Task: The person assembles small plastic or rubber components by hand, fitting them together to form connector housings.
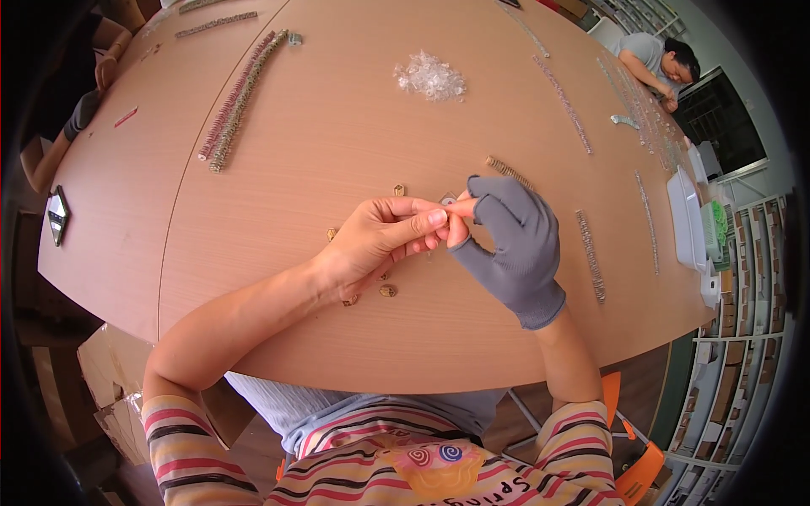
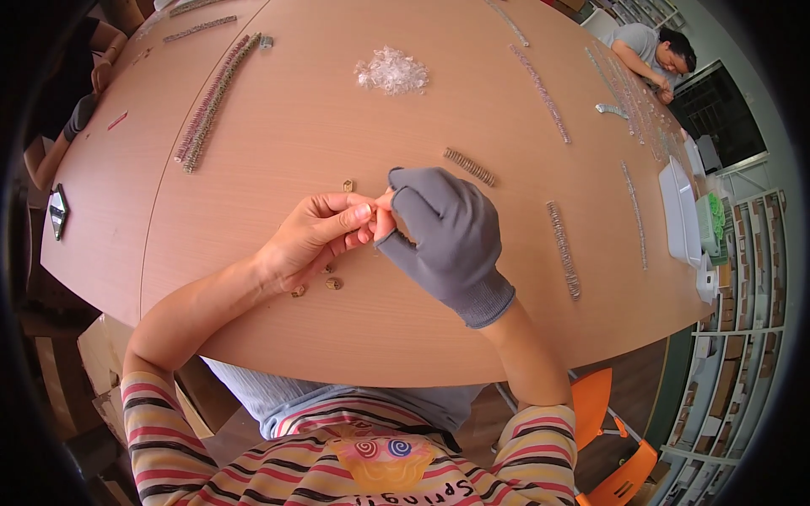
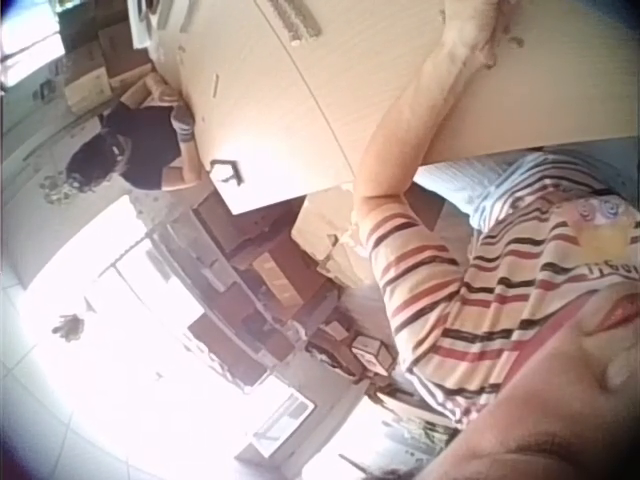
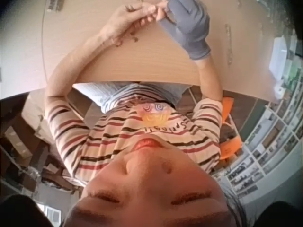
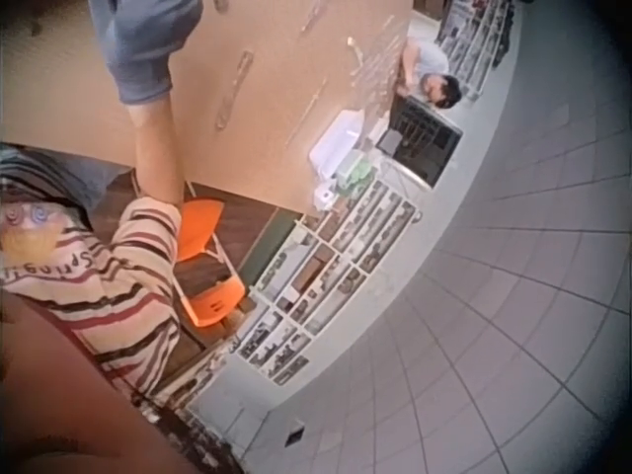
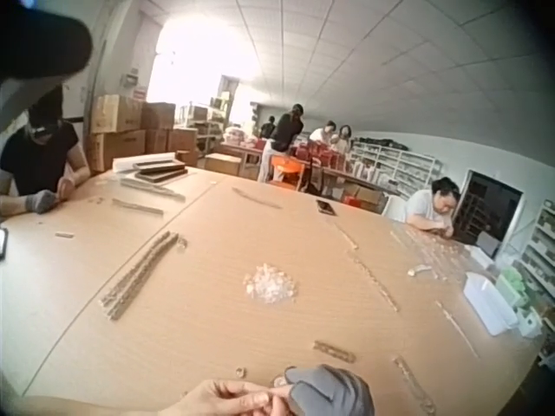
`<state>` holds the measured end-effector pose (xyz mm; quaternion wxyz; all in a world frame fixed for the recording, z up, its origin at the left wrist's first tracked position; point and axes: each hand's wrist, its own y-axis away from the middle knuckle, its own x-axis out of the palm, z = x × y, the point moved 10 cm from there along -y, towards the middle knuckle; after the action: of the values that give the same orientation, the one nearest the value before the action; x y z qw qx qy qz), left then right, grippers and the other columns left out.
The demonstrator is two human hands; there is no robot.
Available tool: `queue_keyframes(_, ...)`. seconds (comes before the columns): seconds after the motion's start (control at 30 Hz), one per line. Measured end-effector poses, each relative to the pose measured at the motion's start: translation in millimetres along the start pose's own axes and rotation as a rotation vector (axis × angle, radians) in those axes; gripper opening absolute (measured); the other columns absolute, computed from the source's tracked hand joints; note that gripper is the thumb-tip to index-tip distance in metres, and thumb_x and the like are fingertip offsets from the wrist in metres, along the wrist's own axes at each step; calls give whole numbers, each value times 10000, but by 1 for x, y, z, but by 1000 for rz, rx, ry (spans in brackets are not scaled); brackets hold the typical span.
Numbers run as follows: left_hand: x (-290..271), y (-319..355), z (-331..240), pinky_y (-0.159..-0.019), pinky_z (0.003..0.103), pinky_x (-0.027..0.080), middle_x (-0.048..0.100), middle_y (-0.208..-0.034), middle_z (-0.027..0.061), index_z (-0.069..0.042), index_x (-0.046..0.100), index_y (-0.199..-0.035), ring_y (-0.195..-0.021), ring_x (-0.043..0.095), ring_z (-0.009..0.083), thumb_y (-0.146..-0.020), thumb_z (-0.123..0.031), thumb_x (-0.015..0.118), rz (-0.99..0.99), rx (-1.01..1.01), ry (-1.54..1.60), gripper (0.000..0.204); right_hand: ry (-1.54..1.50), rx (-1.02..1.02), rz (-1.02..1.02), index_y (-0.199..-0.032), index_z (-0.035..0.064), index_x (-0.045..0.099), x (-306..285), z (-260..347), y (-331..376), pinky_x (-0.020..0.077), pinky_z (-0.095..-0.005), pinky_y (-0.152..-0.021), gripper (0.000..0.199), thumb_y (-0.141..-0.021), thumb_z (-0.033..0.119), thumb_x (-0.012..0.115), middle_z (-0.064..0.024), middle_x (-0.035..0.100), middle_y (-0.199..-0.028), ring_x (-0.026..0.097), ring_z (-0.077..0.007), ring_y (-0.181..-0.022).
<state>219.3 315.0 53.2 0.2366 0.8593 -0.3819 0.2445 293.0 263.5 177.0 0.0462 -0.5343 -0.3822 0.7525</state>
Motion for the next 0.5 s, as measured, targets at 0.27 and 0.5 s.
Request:
queue_keyframes(0.27,-51,-4,-93,-876,219,528,653,-1165,111,-22,589,-1088,-957,619,100,-1056,-214,521,-68,308,51,206,-124,307,155,-866,55,668,11,-53,11,525,-321,-670,96,-808,50,744,-39,657,-920,666,-218,-778)
queue_keyframes(0.5,-92,-8,-87,-905,259,517,629,-1141,143,62,578,-1158,-954,599,139,-1010,-65,516,-196,222,67,205,-191,126,324,-941,91,672,52,-27,-11,552,-372,-750,132,-832,130,735,-11,684,-986,665,-236,-857)
